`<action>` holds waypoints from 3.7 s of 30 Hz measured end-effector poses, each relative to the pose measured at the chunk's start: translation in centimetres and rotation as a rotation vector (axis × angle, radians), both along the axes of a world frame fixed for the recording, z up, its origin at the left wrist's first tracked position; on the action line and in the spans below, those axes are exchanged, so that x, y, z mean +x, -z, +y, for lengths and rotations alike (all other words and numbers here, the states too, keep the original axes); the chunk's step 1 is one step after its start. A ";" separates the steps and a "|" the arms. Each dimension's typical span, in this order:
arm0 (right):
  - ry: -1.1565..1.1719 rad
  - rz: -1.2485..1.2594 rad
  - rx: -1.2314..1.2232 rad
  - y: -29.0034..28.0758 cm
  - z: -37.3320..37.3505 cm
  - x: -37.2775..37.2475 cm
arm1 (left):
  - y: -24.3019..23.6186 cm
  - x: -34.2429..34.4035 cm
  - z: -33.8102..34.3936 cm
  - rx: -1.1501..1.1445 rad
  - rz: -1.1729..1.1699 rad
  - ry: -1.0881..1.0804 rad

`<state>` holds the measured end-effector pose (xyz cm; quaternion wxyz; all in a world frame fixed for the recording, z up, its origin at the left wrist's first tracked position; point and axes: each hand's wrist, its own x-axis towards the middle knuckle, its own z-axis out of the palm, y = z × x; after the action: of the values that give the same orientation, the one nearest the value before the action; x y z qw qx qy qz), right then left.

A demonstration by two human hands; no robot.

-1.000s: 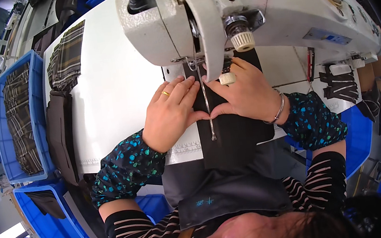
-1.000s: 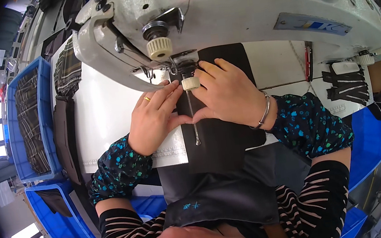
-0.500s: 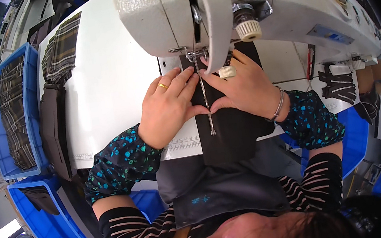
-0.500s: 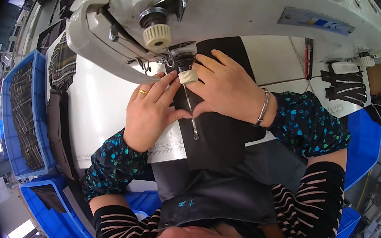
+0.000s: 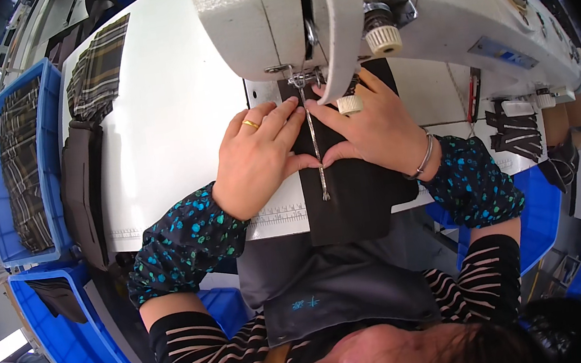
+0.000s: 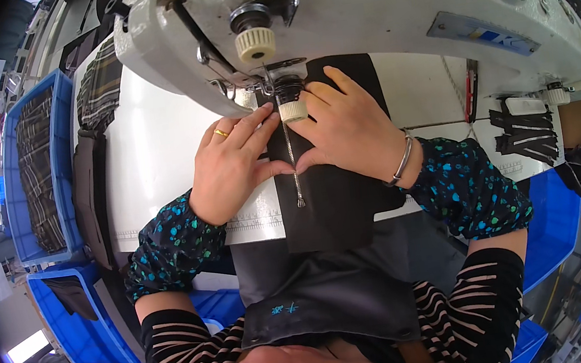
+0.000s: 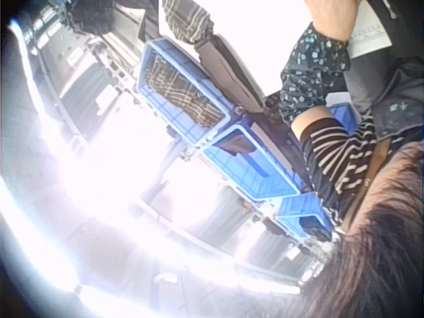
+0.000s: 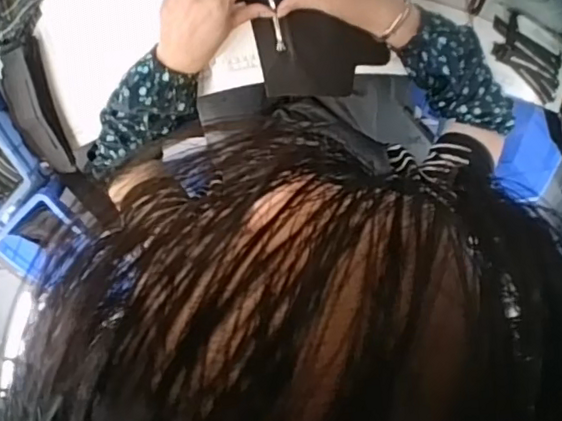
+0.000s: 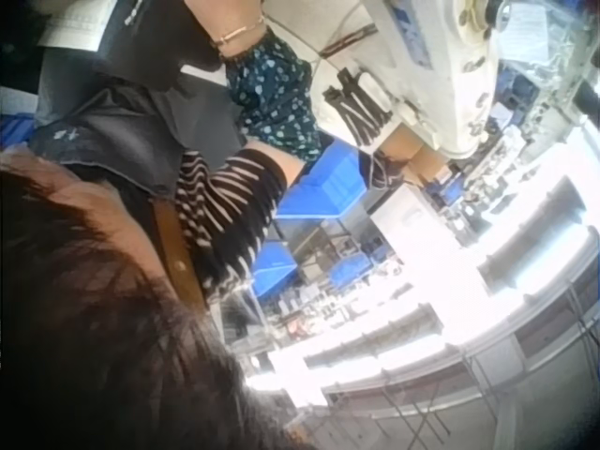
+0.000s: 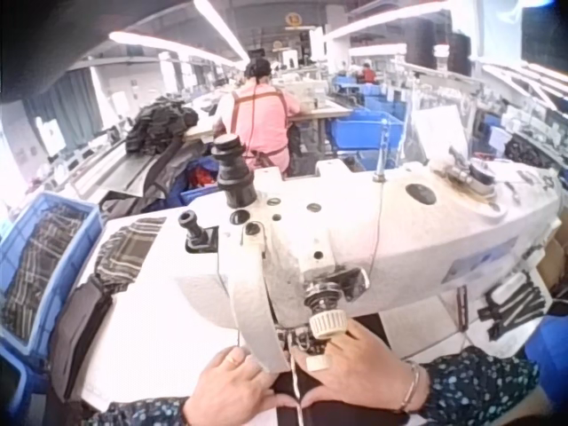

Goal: The person sews a zipper onto a dark fabric piece using an industrial sewing machine. They align the zipper, guide the fabric through the machine, and trim the excess thread with scissors.

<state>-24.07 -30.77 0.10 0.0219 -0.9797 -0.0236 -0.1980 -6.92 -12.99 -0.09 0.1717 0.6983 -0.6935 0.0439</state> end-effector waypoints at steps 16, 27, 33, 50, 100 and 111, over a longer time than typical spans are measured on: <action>-0.034 0.076 0.150 -2.1 3.5 -2.3 | 0.6 0.0 0.7 -0.039 0.040 -0.019; 0.003 0.030 1.025 0.0 7.9 -7.3 | -0.3 -3.6 6.3 -0.230 0.288 -0.214; -0.052 0.071 0.452 -0.6 10.3 -7.6 | 0.0 -6.3 7.3 -0.346 0.385 -0.178; 0.095 -0.050 0.272 2.9 12.0 -8.2 | 0.7 -6.3 8.6 -0.357 0.289 -0.306; 0.105 0.207 0.573 0.8 4.2 -13.6 | 1.0 -10.3 6.6 -0.181 -0.320 -0.053; 0.010 0.133 0.196 2.2 5.2 -12.8 | 0.8 -9.4 6.9 -0.144 -0.229 0.007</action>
<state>-36.82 -25.57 -2.10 0.1179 -0.9839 0.0023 -0.1342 -16.30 -6.07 -0.86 0.1415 0.6723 -0.7059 0.1724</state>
